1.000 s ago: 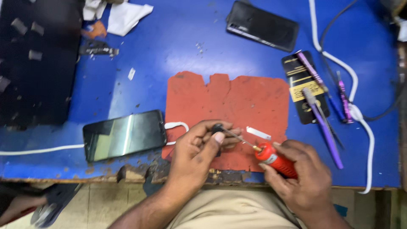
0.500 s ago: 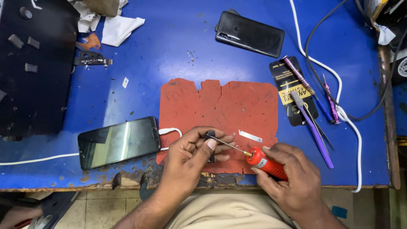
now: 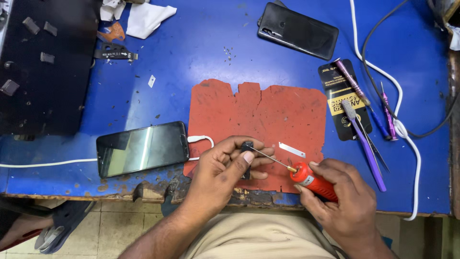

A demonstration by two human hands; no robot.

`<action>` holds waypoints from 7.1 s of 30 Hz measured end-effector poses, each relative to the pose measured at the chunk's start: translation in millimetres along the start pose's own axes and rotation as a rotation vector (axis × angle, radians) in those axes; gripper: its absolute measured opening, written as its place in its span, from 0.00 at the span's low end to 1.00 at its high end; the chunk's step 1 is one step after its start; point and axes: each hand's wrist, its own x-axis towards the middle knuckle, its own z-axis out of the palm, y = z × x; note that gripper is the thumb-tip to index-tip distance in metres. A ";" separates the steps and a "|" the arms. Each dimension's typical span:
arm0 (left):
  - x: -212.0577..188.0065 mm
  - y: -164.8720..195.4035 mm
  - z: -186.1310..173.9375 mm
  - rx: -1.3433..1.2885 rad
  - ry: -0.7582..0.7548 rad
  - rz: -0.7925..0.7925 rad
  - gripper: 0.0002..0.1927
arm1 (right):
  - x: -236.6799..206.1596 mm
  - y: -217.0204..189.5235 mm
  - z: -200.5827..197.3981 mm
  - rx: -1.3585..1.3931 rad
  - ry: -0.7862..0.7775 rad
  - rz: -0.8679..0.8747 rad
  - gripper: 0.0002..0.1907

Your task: The person pries open a smartphone on a repair mat, plugs a charging cable into it, then uses a heated tool on a small circuit board and removes components from it. They then peel the back cover off the phone chassis and work on the exposed internals by hand.

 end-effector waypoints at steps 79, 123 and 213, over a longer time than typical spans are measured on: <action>-11.2 -5.5 -0.3 0.450 0.110 0.146 0.19 | -4.6 9.7 -15.5 0.052 0.120 0.135 0.27; -1.6 -2.7 3.5 0.018 -0.015 0.055 0.24 | 1.9 14.0 -21.7 0.008 0.083 0.098 0.26; -32.7 0.2 1.9 1.498 0.216 0.891 0.12 | 2.0 2.5 -14.4 -0.127 -0.109 -0.034 0.25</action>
